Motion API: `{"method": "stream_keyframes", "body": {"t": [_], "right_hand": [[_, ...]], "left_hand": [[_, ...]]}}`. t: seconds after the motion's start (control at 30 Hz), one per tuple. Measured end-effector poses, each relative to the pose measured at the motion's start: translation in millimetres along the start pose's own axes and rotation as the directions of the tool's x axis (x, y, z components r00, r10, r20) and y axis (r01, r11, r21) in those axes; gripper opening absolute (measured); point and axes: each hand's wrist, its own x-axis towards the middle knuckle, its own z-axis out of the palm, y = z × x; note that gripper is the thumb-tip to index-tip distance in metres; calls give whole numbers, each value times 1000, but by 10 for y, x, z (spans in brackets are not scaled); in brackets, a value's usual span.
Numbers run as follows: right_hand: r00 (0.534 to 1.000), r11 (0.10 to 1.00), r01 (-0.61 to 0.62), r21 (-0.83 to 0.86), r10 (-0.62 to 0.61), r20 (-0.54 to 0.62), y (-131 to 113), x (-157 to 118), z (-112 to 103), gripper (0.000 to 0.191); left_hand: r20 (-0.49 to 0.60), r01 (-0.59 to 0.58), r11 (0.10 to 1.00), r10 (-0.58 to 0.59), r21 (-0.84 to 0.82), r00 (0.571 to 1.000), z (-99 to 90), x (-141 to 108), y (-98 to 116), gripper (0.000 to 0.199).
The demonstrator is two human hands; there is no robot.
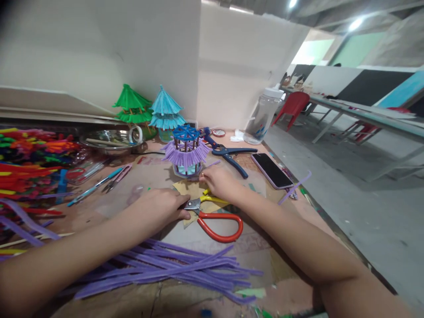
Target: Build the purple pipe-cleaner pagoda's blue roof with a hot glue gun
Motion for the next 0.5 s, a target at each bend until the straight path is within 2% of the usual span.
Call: {"method": "stream_keyframes", "body": {"t": [0.13,0.27,0.37,0.4,0.5], "right_hand": [[995,994,91,53,-93,42,10,-2,14,18],[999,999,47,-14,-47,-20,-16,-12,37,18],[993,990,115,87,-117,21,-40,-22,60,17],[994,987,108,121,-111,15,-29,-20,63,17],[997,987,-4,161,16,-75,56,9,49,17]], "left_hand": [[6,1,1000,-1,-8,1000,5,-3,-3,35],[-47,9,999,-11,-36,999,26,1,-6,31],[-31,-8,999,7,-32,1000,43,7,-8,30],[-33,-16,1000,15,-25,999,51,9,-10,31],[-45,-16,1000,16,-8,999,85,11,-24,32]]}}
